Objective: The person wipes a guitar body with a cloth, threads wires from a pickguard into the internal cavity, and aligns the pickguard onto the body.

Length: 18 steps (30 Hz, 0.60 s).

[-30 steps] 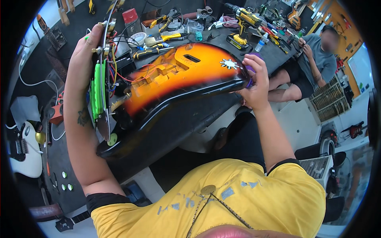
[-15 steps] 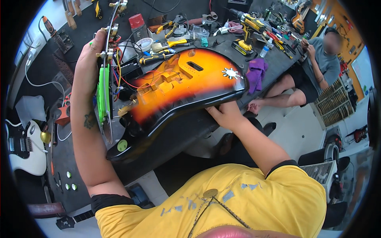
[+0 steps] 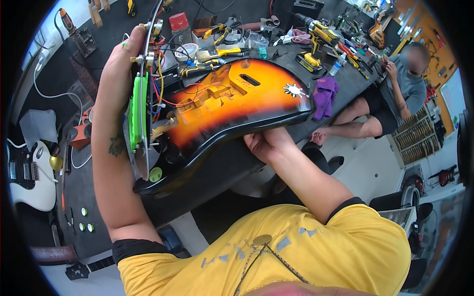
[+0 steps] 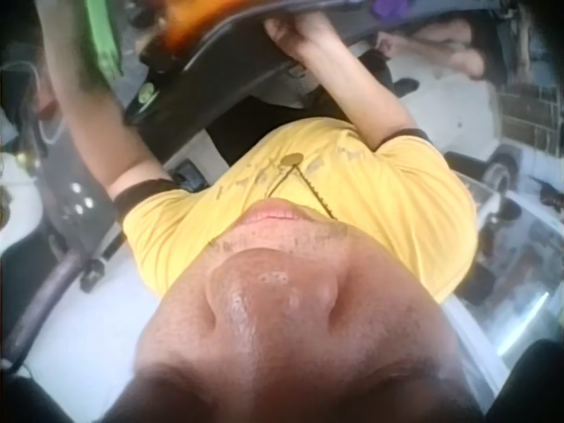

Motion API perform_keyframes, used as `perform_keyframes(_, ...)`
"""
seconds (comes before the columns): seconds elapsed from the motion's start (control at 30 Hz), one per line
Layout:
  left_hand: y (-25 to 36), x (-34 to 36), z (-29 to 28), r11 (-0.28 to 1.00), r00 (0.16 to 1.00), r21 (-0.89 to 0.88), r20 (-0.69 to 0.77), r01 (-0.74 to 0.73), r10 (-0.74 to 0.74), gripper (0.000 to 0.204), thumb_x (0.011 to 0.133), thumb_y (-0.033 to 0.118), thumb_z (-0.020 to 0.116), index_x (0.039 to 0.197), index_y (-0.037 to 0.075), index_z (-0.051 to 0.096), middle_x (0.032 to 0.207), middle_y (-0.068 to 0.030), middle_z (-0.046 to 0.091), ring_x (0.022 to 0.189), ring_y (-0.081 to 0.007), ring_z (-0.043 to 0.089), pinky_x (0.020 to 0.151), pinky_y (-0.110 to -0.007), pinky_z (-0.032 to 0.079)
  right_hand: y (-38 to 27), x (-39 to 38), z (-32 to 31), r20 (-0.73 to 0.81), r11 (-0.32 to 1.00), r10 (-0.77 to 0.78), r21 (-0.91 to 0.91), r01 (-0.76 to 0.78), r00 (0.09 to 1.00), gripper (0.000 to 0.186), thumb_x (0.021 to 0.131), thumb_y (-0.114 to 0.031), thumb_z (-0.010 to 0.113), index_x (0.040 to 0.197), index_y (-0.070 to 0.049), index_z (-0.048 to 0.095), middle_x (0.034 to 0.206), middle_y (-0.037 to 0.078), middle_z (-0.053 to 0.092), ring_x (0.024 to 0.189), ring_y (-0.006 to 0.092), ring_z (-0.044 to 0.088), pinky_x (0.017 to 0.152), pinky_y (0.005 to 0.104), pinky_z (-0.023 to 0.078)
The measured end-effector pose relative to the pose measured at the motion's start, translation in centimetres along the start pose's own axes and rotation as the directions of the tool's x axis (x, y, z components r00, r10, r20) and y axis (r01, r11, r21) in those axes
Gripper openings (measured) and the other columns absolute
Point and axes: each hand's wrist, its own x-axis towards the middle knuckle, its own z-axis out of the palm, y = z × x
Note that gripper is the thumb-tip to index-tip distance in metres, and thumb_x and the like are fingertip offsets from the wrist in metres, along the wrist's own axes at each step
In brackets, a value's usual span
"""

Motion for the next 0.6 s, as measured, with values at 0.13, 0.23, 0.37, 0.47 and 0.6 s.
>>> perform_keyframes(0.13, 0.0, -0.6, 0.7, 0.987, 0.999, -0.155, 0.041, 0.033, -0.027, 0.063, 0.109, 0.065, 0.057, 0.115, 0.003, 0.071, 0.081, 0.0027, 0.062, 0.067, -0.004, 0.053, 0.058, -0.023, 0.04, 0.6, 1.0, 1.1, -0.019, 0.995, 0.071, 0.077, -0.07, 0.997, 0.009, 0.111, -0.011, 0.063, 0.118, -0.009, 0.067, 0.103, 0.004, 0.078, 0.088, 0.0159, 0.079, 0.074, 0.0274, 0.067)
perform_keyframes(0.23, 0.3, -0.6, -0.1, 0.991, 0.994, -0.136, 0.113, 0.016, 0.0, 0.06, 0.111, 0.063, 0.057, 0.113, 0.004, 0.07, 0.081, 0.0021, 0.062, 0.066, -0.0045, 0.054, 0.058, -0.024, 0.042, 0.8, 2.1, 1.7, 0.042, 0.99, 0.134, 0.044, -0.136, 0.99, 0.008, 0.111, -0.01, 0.061, 0.115, -0.01, 0.068, 0.094, 0.002, 0.078, 0.071, 0.0121, 0.074, 0.059, 0.0218, 0.06)
perform_keyframes(0.37, 0.8, -0.7, 0.6, 0.989, 0.998, -0.146, 0.059, -0.002, 0.011, 0.061, 0.11, 0.064, 0.057, 0.111, 0.004, 0.069, 0.079, 0.0022, 0.059, 0.061, -0.0052, 0.052, 0.054, -0.024, 0.04, 2.5, 4.8, -0.3, 0.285, 0.967, 0.188, 0.116, -0.228, 0.94, 0.012, 0.113, -0.015, 0.058, 0.116, -0.01, 0.068, 0.094, 0.003, 0.077, 0.065, 0.0067, 0.071, 0.045, 0.0136, 0.047)
perform_keyframes(0.47, 0.7, -0.5, 0.4, 0.99, 0.998, -0.141, 0.069, -0.005, 0.015, 0.06, 0.11, 0.063, 0.057, 0.11, 0.005, 0.069, 0.077, 0.0024, 0.058, 0.058, -0.0056, 0.051, 0.052, -0.024, 0.04, 2.8, 6.4, -1.3, 0.574, 0.928, 0.22, 0.126, -0.351, 0.789, 0.015, 0.113, -0.019, 0.059, 0.121, -0.009, 0.068, 0.104, 0.006, 0.078, 0.077, 0.0104, 0.075, 0.056, 0.0196, 0.056)
perform_keyframes(0.6, 1.5, -1.1, 1.0, 0.988, 0.999, -0.151, -0.037, -0.012, 0.006, 0.054, 0.112, 0.058, 0.057, 0.108, 0.006, 0.07, 0.077, 0.0028, 0.061, 0.06, -0.0049, 0.054, 0.053, -0.024, 0.042, 4.5, 4.2, 2.4, 0.191, 0.997, 0.074, 0.007, -0.077, 0.979, 0.023, 0.111, -0.022, 0.063, 0.13, -0.009, 0.067, 0.121, 0.008, 0.077, 0.1, 0.0181, 0.077, 0.083, 0.0344, 0.065)
